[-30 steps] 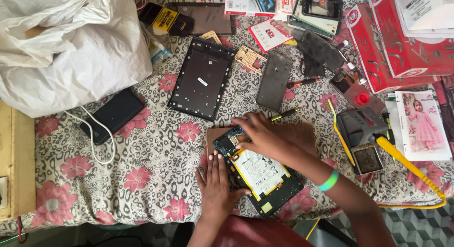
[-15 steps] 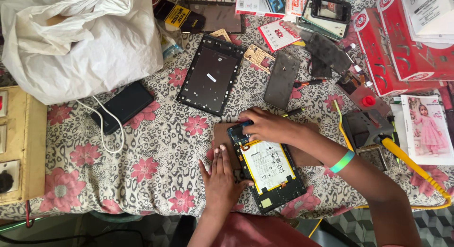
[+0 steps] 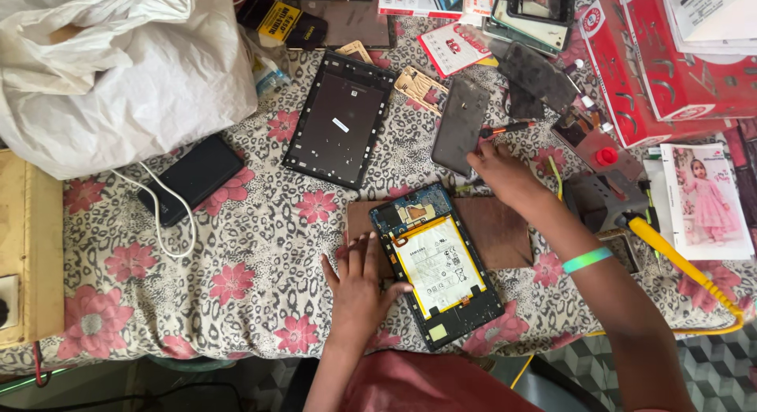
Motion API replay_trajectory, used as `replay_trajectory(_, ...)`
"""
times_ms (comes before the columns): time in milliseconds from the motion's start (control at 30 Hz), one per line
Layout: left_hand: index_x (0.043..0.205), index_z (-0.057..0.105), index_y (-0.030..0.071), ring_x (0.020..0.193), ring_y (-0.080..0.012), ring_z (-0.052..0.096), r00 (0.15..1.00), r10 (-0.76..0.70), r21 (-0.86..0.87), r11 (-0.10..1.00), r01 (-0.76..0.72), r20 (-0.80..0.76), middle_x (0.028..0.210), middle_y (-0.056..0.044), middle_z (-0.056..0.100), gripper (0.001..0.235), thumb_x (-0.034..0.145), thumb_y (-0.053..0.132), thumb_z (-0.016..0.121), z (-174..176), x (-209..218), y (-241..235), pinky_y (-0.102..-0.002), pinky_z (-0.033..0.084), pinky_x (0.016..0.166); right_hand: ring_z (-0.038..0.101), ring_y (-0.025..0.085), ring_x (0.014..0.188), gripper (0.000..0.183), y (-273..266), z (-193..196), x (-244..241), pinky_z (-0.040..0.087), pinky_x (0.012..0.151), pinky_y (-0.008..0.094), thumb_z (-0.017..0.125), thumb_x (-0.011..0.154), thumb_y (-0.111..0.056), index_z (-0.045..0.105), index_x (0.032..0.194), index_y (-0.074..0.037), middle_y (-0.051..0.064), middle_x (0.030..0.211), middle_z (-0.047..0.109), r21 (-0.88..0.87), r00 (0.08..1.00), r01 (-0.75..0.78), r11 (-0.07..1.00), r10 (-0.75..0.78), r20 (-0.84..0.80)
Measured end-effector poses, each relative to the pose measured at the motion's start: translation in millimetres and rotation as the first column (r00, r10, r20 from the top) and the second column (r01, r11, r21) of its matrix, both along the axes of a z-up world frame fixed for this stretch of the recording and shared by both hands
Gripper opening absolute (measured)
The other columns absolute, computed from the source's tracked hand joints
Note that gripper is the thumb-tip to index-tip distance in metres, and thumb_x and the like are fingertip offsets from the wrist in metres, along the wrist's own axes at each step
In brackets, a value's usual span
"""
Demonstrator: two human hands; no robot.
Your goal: The person uses a green plastic spudger to pry and separate internal components of a disassembled tablet, focusing on the battery and motherboard area. The person repeatedly lifts and adjusts the battery and surrounding parts while working on a cluttered workbench.
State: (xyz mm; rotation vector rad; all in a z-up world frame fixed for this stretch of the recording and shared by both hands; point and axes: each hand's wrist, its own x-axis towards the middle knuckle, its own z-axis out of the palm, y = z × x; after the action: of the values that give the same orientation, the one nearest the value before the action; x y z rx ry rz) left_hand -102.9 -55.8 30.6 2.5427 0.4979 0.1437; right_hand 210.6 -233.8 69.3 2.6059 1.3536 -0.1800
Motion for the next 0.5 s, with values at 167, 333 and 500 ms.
replay_trajectory(167,0.153,0.038,0.002,0.132,-0.0379,0.046,0.988,0.053,-0.037,0.998,-0.048,0.145,0.142,-0.019,0.051,0.097,0.084,0.065,0.065,-16,6,15,-0.065,0.017,0.119,0.058,0.043,0.123,0.058,-28,-9,3,0.055,0.097,0.047,0.057,0.084,0.008,0.05,0.139,-0.01,0.024,0.131,0.055,-0.128,0.999,-0.025,0.991,0.021,-0.029)
replay_trajectory(333,0.155,0.04,0.004,0.135,-0.0374,0.042,0.979,0.029,0.037,0.999,-0.037,0.201,0.147,-0.018,0.047,0.077,0.097,0.051,0.058,-38,3,6,-0.065,0.017,0.121,0.06,0.037,0.118,0.041,-75,-39,11,0.049,0.1,0.046,0.061,0.09,0.0,0.061,0.129,-0.013,0.018,0.124,0.065,0.208,0.961,0.003,0.978,0.055,-0.27)
replay_trajectory(500,0.154,0.039,0.005,0.135,-0.0373,0.04,0.986,0.091,0.128,0.986,-0.109,0.138,0.145,-0.017,0.044,0.077,0.095,0.053,0.055,-49,13,-8,-0.071,0.015,0.115,0.065,0.028,0.113,0.033,-84,-61,55,0.051,0.097,0.041,0.064,0.093,-0.01,0.064,0.126,-0.009,0.011,0.118,0.069,0.149,0.847,0.024,0.988,0.059,-0.529)
